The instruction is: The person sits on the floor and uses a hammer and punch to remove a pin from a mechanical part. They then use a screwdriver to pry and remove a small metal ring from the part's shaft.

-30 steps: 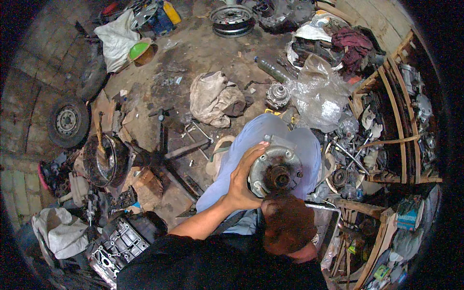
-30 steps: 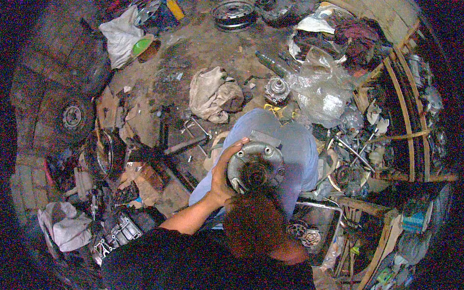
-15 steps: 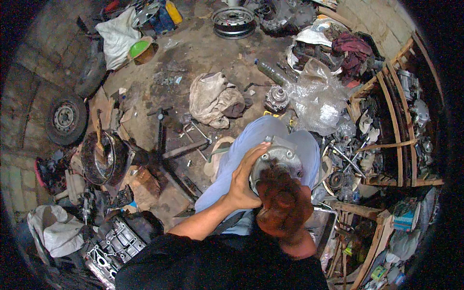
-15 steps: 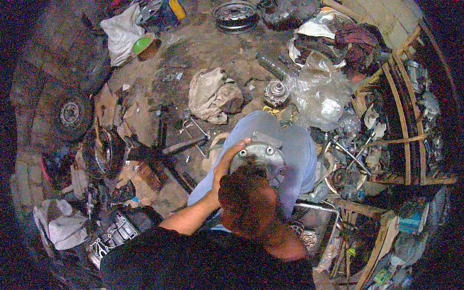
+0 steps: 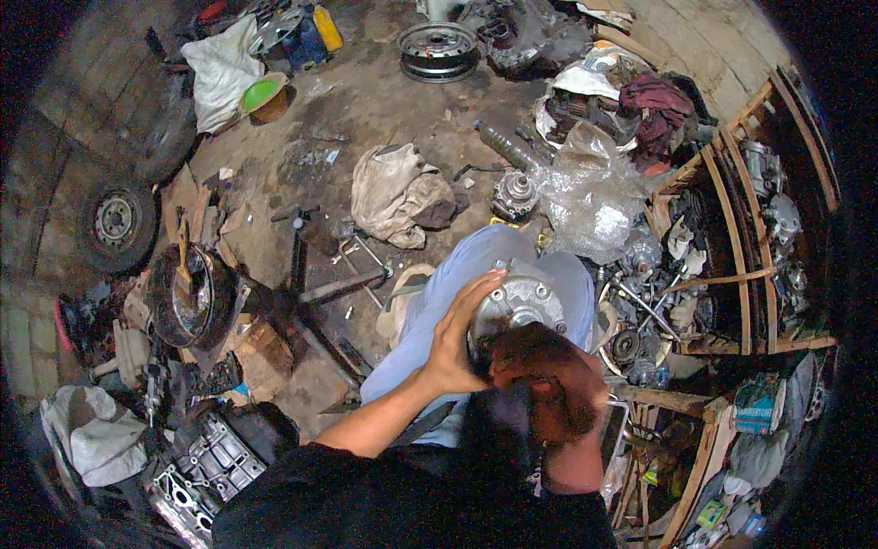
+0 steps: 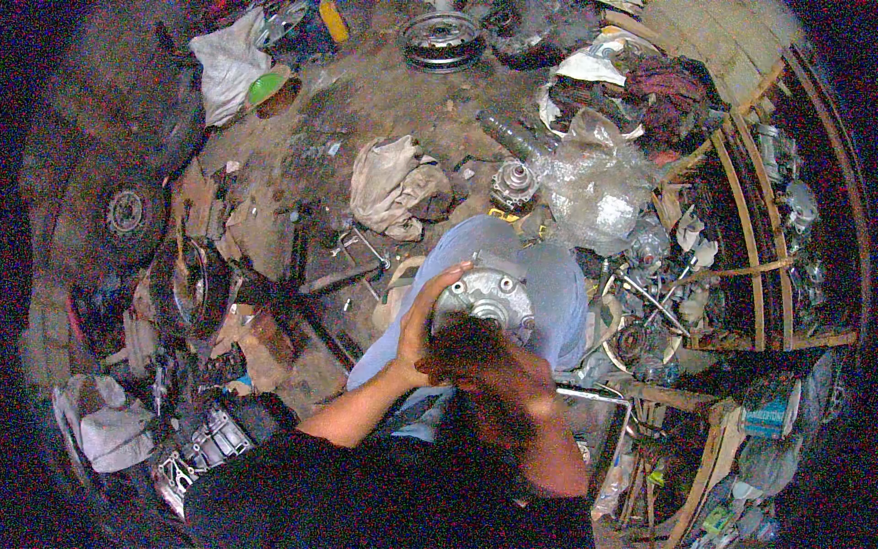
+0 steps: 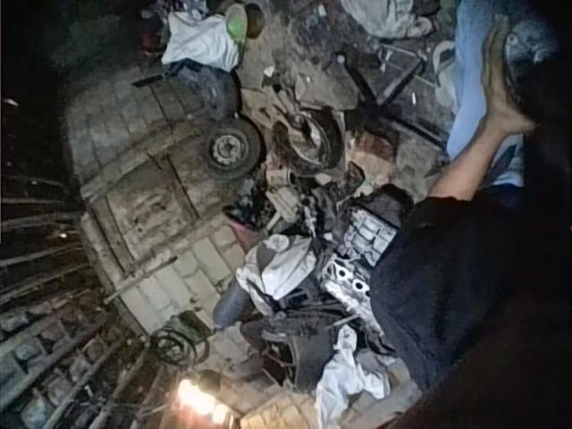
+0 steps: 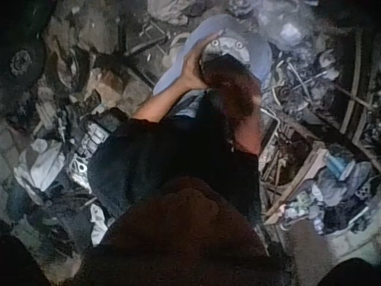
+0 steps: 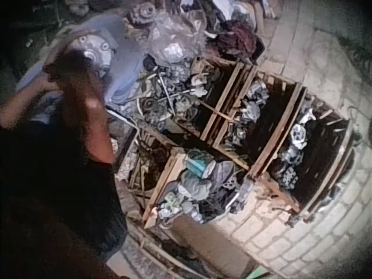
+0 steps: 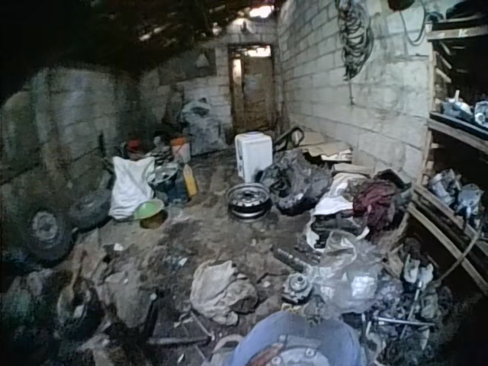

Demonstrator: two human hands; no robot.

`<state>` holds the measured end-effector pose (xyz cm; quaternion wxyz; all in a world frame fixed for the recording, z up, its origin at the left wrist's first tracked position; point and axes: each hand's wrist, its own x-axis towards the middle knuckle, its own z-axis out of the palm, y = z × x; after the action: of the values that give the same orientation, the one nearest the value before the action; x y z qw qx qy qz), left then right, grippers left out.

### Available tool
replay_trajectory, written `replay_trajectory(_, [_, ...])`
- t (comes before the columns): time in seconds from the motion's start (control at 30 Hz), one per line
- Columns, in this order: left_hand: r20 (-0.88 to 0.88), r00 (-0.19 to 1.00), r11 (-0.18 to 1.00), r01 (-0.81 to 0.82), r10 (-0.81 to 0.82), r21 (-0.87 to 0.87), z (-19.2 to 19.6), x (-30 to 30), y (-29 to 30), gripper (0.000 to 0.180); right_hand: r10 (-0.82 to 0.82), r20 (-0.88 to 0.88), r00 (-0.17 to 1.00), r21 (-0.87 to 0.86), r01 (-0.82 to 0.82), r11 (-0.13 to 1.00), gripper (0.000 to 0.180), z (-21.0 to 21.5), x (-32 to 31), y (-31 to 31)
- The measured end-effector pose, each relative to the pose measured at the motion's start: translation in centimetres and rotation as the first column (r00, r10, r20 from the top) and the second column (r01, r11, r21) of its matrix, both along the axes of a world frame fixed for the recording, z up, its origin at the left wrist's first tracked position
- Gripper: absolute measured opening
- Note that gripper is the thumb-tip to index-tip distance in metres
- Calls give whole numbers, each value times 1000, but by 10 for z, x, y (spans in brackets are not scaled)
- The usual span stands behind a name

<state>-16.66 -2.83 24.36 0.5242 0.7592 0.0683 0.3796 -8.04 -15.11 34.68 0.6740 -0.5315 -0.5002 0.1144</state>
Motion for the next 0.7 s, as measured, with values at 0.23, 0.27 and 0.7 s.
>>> replay_trajectory(0.23, [3,1000,1000,11,-11,1,7,-1,-1,109,-163,514,842,-88,241,967,25,25,22,-21])
replay_trajectory(0.27, [5,1000,1000,9,-9,7,6,0,-2,109,-163,544,823,-81,245,966,26,27,24,-22])
replay_trajectory(0.7, [-4,1000,998,-18,18,53,4,3,-2,103,-165,609,776,-207,356,911,25,39,3,-24])
